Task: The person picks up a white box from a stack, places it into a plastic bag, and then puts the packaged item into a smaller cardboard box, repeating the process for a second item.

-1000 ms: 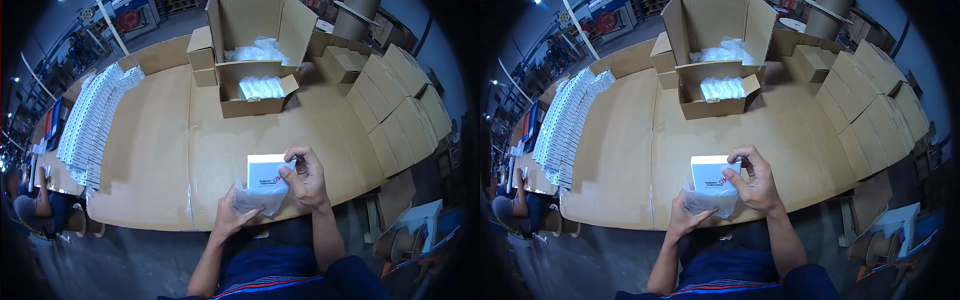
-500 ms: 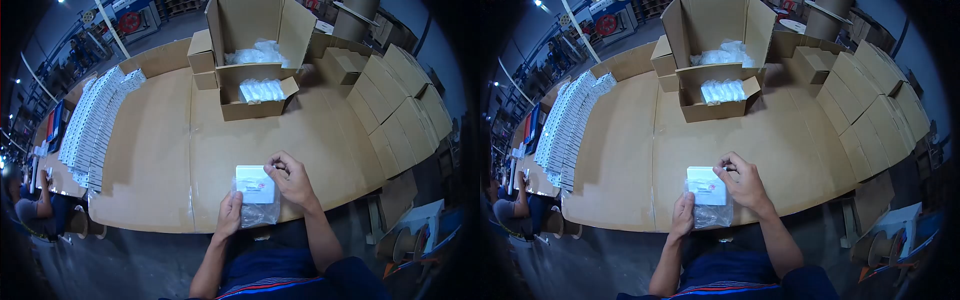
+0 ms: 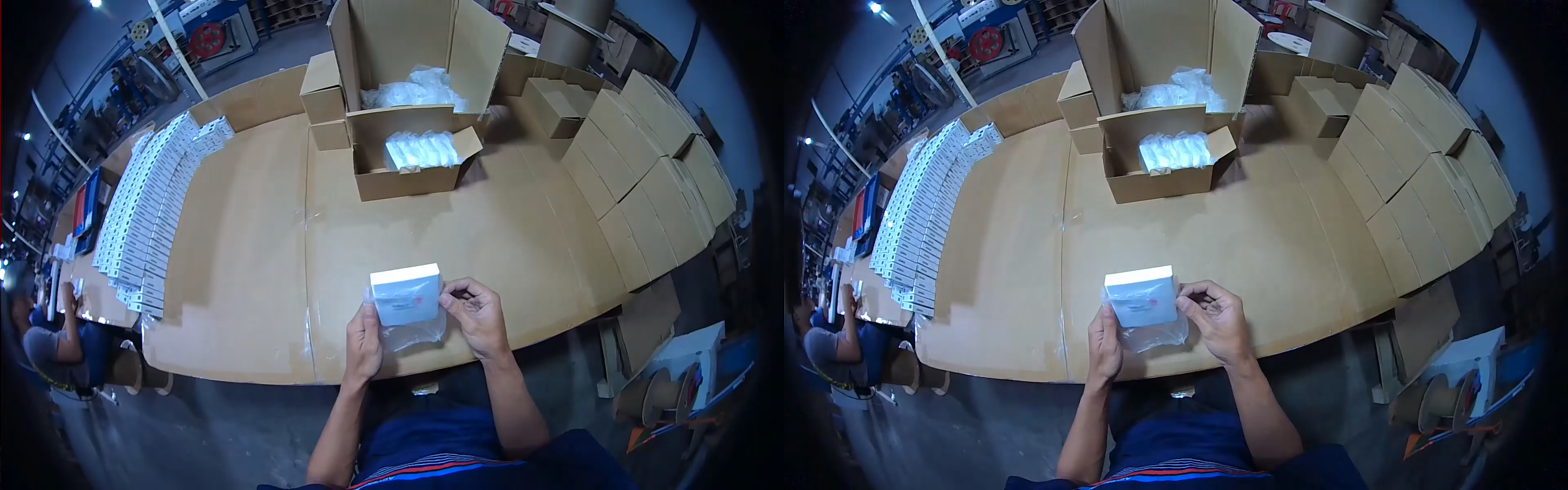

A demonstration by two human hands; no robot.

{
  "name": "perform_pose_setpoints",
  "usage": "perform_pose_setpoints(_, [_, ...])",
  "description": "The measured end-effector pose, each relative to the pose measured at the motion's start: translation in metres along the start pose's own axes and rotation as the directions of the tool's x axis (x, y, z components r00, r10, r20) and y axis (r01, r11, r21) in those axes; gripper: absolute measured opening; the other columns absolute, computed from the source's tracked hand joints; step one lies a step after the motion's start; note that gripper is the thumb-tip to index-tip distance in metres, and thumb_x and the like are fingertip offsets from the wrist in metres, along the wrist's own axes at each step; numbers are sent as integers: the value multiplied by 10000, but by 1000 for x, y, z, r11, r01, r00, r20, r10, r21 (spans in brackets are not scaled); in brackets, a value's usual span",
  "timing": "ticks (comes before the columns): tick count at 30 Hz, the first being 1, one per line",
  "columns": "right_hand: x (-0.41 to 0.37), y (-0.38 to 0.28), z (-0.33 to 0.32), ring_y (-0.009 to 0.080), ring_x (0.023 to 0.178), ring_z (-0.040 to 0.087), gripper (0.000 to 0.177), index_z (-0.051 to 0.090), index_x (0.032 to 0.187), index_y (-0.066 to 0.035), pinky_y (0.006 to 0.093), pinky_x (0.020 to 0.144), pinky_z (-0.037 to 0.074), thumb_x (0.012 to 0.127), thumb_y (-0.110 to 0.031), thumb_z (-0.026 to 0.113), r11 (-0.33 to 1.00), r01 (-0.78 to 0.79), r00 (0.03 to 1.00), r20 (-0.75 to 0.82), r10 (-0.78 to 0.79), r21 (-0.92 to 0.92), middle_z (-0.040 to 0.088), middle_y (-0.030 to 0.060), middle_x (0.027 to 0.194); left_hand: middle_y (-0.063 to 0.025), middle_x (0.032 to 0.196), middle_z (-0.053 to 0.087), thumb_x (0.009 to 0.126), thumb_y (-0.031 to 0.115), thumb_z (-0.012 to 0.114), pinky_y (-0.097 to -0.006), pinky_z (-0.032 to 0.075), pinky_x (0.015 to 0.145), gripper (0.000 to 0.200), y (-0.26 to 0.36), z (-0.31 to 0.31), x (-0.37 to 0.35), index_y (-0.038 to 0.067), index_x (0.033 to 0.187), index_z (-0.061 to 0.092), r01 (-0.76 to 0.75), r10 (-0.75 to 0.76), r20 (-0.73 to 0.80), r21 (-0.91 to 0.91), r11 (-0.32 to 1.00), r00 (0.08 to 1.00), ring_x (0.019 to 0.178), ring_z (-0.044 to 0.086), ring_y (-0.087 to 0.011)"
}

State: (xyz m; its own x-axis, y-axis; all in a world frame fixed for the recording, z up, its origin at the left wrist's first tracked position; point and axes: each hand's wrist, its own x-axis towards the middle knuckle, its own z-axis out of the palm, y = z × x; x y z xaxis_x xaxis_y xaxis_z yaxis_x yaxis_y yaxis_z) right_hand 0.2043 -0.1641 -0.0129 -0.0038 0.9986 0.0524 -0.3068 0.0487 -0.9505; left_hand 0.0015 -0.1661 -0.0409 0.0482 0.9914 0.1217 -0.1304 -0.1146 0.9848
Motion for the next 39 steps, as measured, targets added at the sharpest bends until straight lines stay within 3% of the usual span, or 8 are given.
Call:
perform_pose_setpoints(11, [1,-10,14,190,1147,626,383,552,1267,5,333,1016,505,924,17,723,977,20,992,115,-45,213,653,148,1232,-116,1398,540,1128,421,309,-341,469,1050,627,-6,2,3,28,1612,242,-20,20,-7,-98,995,1000,1255,551,-213])
perform_pose_setpoints(14, [-2,4,16,162,1127,626,490,516,1321,-2,301,972,521,894,28,753,1000,5,997,78,-6,3,649,121,1208,-118,1412,524,1124,361,386,-366,487,1038,611,9,7,0,39,1617,226,101,-76,88,-314,944,993,1272,543,-224])
perform_pose_setpoints(17, [0,4,13,133,1101,627,454,550,1306,2,269,935,528,894,65,729,999,3,995,97,2,-54,659,88,1148,-134,1417,536,1109,228,465,-361,477,1064,477,6,9,0,18,1534,412,6,-4,111,-19,1000,994,1267,546,-211])
perform_pose_setpoints(24, [10,-6,-3,210,1124,652,176,692,1098,53,339,1017,502,922,47,678,934,194,951,290,-105,-301,708,159,1170,-77,1106,690,1082,182,535,-324,599,880,267,10,7,2,-25,1164,682,161,-149,68,-236,958,987,1025,663,-157])
perform_pose_setpoints(29, [8,6,-10,216,1112,660,138,702,1087,32,330,1016,490,958,-1,665,998,13,997,-80,-18,-66,729,172,1118,-75,1069,700,1071,218,567,-330,619,812,279,17,11,4,-17,1118,709,266,-293,-65,-267,926,954,976,673,-147])
perform_pose_setpoints(33, [11,-10,-2,220,1084,672,177,719,1080,-8,335,993,502,904,-21,732,922,355,935,39,-354,-155,735,144,1098,-78,1053,700,1065,232,580,-329,622,800,283,14,10,7,-11,1113,718,254,-291,-113,-264,931,950,932,683,-149])
perform_pose_setpoints(36, [6,-22,4,230,1050,689,247,739,1091,-24,340,987,513,848,-12,777,817,281,948,280,-153,-504,741,129,1081,-126,1053,689,1090,241,514,-410,657,802,317,8,15,7,-37,1197,621,240,-266,-101,-210,948,959,922,724,-222])
perform_pose_setpoints(39, [5,-16,5,248,1042,710,303,750,1106,-20,354,979,526,809,-13,811,857,186,974,208,-94,-481,751,142,1083,-105,1009,695,1096,231,507,-318,606,760,260,3,14,6,13,1200,602,188,-242,-118,-349,918,963,889,682,-147])
